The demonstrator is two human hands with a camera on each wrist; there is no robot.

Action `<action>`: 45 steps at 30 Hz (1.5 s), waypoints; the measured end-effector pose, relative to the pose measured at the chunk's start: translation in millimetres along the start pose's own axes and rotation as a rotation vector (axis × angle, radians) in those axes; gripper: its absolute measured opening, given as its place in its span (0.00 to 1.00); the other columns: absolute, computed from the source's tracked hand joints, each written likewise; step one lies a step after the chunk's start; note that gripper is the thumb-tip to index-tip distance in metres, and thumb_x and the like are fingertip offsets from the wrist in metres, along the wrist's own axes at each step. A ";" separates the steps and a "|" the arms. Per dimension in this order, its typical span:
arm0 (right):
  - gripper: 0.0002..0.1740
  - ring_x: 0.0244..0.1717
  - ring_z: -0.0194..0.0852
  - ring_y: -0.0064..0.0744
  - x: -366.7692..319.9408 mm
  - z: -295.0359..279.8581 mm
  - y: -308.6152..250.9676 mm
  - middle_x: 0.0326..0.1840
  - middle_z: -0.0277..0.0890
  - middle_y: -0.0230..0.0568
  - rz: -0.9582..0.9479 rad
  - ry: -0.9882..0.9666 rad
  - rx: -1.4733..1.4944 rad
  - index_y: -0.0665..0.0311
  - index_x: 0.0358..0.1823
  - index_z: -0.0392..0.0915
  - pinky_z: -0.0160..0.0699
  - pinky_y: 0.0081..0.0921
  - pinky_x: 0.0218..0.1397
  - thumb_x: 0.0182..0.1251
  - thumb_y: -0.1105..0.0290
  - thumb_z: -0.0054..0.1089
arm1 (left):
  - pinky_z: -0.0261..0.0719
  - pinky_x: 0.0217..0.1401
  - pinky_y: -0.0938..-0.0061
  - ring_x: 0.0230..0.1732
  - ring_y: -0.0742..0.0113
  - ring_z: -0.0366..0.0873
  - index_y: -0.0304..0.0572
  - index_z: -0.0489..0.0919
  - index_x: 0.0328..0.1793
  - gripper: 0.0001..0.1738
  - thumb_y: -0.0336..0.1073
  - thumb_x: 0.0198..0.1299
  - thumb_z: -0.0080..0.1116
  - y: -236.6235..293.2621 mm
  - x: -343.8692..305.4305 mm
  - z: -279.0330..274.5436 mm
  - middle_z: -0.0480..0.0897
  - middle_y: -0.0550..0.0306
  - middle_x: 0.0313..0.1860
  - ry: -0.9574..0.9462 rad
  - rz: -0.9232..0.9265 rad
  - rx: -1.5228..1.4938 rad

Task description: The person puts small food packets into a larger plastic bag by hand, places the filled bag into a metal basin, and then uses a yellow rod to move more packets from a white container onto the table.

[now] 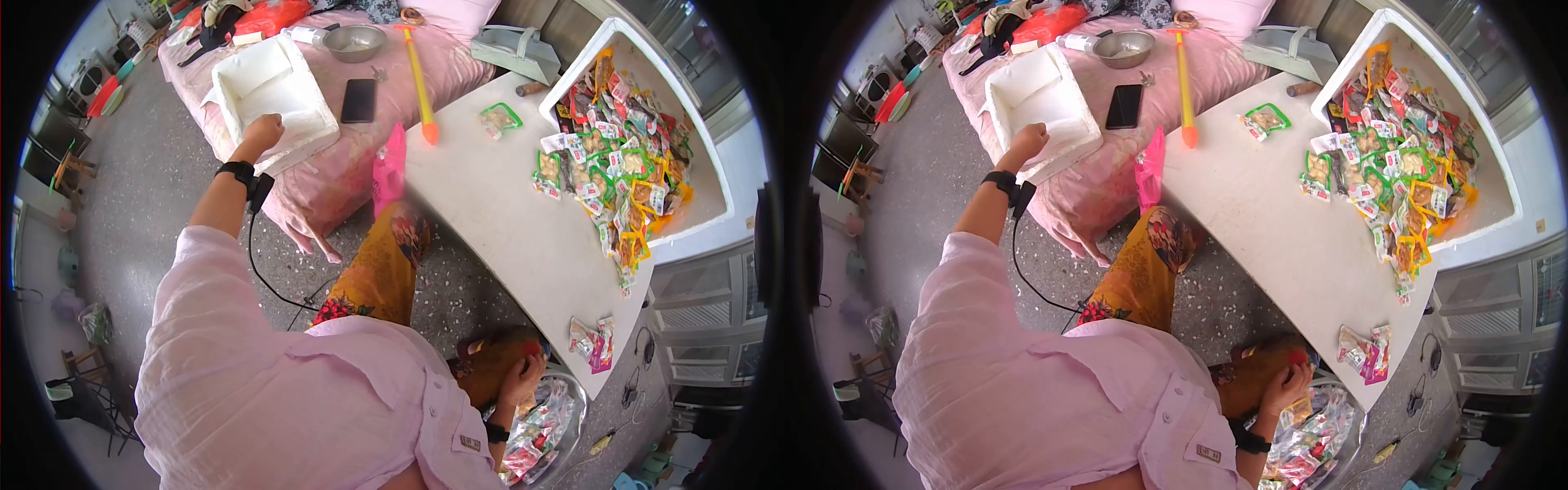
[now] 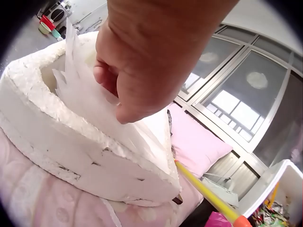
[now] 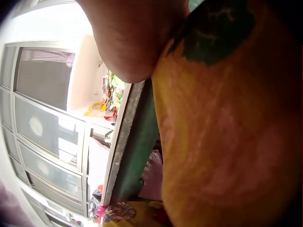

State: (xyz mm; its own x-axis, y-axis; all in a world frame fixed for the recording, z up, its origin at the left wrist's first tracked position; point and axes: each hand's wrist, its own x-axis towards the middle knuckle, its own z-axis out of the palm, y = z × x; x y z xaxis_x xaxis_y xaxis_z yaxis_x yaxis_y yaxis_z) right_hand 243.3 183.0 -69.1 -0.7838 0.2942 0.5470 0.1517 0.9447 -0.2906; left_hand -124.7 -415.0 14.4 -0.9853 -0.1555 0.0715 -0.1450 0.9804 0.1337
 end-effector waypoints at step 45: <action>0.07 0.33 0.69 0.22 100.1 69.3 -158.0 0.30 0.68 0.34 0.848 -0.482 1.869 0.65 0.35 0.68 0.74 0.24 0.37 0.63 0.69 0.44 | 0.67 0.28 0.81 0.27 0.78 0.67 0.39 0.70 0.29 0.11 0.34 0.46 0.60 312.5 -215.4 38.7 0.71 0.62 0.23 -0.722 0.605 -1.211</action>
State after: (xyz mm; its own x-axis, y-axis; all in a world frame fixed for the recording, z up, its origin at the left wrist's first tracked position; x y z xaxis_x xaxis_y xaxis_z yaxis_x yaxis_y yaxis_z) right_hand 99.2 53.2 -22.8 -0.9671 0.1293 -0.2190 0.0706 -0.6909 -0.7195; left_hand 38.6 -70.5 2.6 -0.7521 0.6587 -0.0225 0.0875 0.1337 0.9872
